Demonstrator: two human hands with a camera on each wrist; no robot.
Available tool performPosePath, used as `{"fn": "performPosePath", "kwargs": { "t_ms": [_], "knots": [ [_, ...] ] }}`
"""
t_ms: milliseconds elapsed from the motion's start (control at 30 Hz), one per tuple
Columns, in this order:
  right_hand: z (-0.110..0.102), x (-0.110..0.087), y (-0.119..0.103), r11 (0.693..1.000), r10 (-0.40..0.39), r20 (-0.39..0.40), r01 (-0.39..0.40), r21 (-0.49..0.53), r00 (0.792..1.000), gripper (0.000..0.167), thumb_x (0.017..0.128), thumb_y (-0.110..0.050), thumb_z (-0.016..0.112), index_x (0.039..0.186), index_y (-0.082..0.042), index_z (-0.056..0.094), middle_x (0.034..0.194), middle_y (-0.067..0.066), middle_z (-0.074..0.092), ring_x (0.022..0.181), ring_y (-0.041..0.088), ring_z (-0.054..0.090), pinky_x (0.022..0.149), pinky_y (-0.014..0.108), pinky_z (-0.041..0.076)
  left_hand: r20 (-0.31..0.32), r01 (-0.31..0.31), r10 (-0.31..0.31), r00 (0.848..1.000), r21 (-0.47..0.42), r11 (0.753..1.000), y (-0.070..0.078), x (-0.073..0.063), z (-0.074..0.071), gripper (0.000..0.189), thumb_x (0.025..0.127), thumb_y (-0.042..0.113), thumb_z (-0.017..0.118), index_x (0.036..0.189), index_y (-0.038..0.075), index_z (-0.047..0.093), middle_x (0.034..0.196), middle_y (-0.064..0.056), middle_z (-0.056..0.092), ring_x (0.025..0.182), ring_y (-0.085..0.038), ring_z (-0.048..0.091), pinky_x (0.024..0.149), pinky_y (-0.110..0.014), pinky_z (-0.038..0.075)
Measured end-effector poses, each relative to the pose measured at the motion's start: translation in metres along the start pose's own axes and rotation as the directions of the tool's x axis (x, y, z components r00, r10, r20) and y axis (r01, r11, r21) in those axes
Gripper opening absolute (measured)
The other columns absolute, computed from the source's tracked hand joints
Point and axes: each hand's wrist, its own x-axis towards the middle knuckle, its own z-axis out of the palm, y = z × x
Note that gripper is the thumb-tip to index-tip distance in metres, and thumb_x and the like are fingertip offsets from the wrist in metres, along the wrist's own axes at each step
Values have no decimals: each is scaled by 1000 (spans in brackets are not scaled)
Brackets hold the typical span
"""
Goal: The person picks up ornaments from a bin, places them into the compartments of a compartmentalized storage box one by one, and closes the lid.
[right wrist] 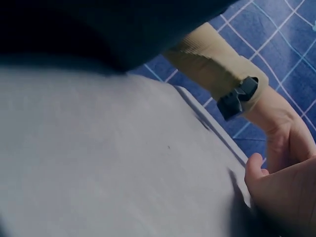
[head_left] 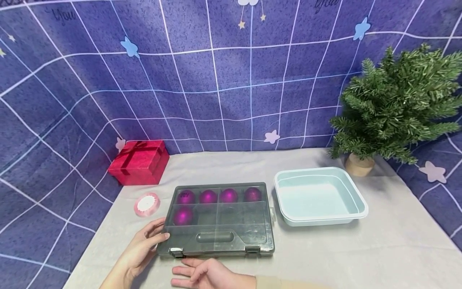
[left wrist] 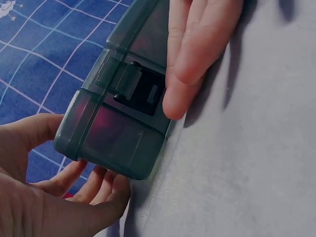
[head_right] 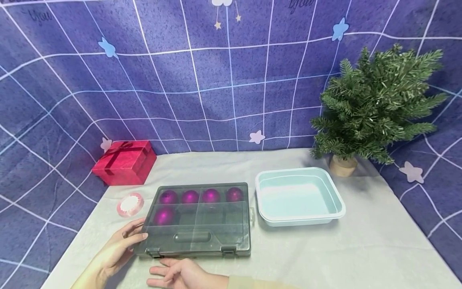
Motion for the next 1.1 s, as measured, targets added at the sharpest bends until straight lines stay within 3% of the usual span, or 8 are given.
{"fn": "performPosePath", "kwargs": {
  "t_ms": [267, 467, 733, 833, 967, 1033, 1100],
  "knots": [
    [-4, 2, 8, 999, -12, -31, 11, -37, 999, 71, 89, 9, 31, 157, 11, 11, 157, 28, 34, 144, 44, 33, 118, 46, 28, 10, -18, 18, 1000, -26, 999, -2, 0, 0, 65, 93, 2, 65, 151, -3, 39, 146, -23, 50, 108, -17, 62, 90, -37, 51],
    [-4, 2, 12, 998, -46, -37, 44, -51, 998, 67, 89, 10, 32, 153, 15, 18, 152, 25, 44, 142, 44, 38, 117, 46, 30, 13, -24, 24, 1000, -18, 1000, -2, 0, 0, 64, 93, 2, 65, 151, -3, 40, 146, -22, 51, 108, -17, 62, 90, -37, 50],
    [4, -2, 6, 979, -99, -8, 96, -180, 995, 68, 89, 7, 35, 157, 6, 26, 152, 22, 44, 140, 45, 39, 117, 51, 27, 24, -10, 11, 1000, -19, 1000, -1, 0, -2, 65, 94, 3, 65, 153, -2, 38, 148, -22, 48, 110, -17, 61, 91, -36, 51],
    [7, -3, 6, 968, -104, -8, 99, -232, 995, 67, 92, 4, 38, 158, 5, 25, 149, 25, 47, 137, 43, 43, 114, 46, 36, 24, 4, -4, 1000, 6, 1000, 0, 0, -2, 65, 94, 5, 65, 153, -1, 37, 150, -22, 47, 113, -18, 59, 92, -36, 48],
    [14, -5, 2, 913, -191, -32, 166, -372, 981, 61, 93, -4, 46, 152, 10, 36, 138, 26, 58, 121, 33, 61, 98, 35, 51, 29, 6, -7, 1000, 30, 1000, 0, -1, -2, 65, 95, 7, 65, 154, 0, 38, 150, -22, 47, 116, -18, 57, 95, -37, 43],
    [17, -7, -1, 854, -266, -32, 220, -472, 964, 54, 94, -4, 50, 146, 9, 45, 130, 24, 63, 111, 26, 67, 90, 29, 54, 33, 6, -7, 999, 35, 999, 0, 0, -2, 65, 95, 7, 65, 154, 0, 37, 150, -22, 47, 117, -18, 56, 96, -38, 42],
    [20, -9, -6, 758, -342, 10, 282, -588, 939, 48, 93, 0, 53, 140, 9, 51, 127, 23, 65, 104, 19, 69, 86, 25, 53, 35, 8, -9, 999, 33, 999, 0, 0, -2, 65, 95, 6, 64, 154, 0, 37, 150, -22, 47, 118, -18, 55, 97, -39, 42]
  ]
}}
